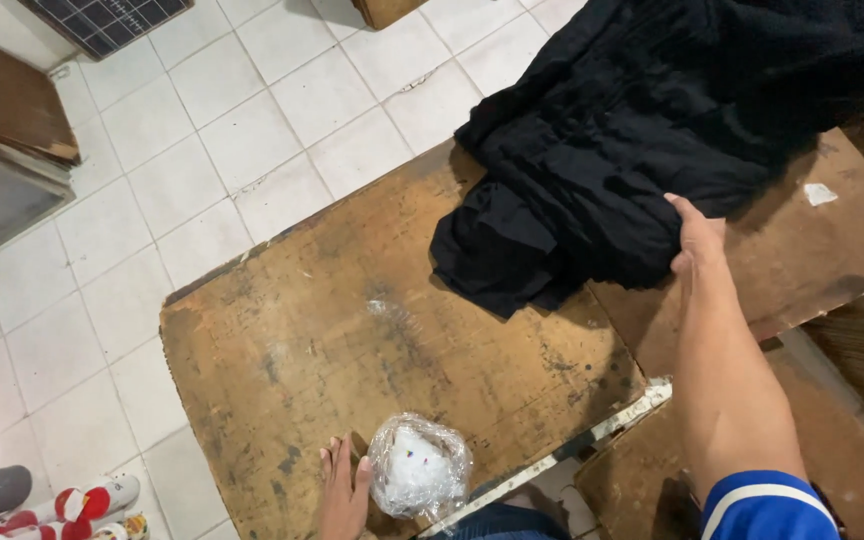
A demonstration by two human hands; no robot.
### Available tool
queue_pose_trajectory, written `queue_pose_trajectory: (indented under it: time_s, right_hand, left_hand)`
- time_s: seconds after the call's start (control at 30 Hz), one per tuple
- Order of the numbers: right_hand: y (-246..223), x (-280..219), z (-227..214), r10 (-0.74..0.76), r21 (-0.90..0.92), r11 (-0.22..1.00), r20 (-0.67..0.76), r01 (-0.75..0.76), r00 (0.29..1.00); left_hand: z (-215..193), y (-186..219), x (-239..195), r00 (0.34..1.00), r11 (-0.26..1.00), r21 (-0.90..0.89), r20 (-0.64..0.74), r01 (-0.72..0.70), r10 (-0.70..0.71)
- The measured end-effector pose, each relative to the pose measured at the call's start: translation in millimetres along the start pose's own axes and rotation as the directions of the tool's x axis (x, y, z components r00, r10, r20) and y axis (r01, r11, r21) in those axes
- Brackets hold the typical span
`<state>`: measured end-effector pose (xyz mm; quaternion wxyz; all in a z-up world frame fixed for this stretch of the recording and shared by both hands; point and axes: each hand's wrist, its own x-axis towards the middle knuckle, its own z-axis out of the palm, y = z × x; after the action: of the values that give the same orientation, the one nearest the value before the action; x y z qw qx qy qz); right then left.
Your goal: The person irons a black t-shirt on a wooden table, then places a small rectangular sticker on the sleeve and irons it to adhere. The person handles the t-shirt, an iron, and a sticker, smoothing the fabric and pressing the sticker with the iron.
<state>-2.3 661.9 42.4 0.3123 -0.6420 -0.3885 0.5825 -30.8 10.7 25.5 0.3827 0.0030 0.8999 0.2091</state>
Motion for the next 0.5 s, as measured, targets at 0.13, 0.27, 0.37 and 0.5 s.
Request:
queue_pose_trajectory:
  time_s: [0.13, 0.27, 0.37, 0.5]
  right_hand:
    - [-2, -20, -8, 0.033, -0.006, 0.999, 0.08, -0.033, 0.996]
    - [20, -9, -9, -0.114, -0.262, 0.961, -0.096, 0.085, 0.989]
    - [26, -28, 12, -0.543, -0.606, 0.703, -0.122, 0.371, 0.831]
    - [21, -83, 75, -0.731, -0.631, 0.041, 0.51, 0.775, 0.454]
  left_hand:
    - [-1, 5, 0, 1.0, 1.0, 0.024, -0.004, -0.001, 0.001]
    - [-7, 7, -7, 0.999, 0.999, 0.002, 0.018, 0.034, -0.034]
    - [-7, 10, -7, 0.998, 0.998, -0.031, 0.025, 0.058, -0.057]
    - [-8, 13, -2, 0.998, 0.998, 0.015, 0.038, 0.057, -0.058]
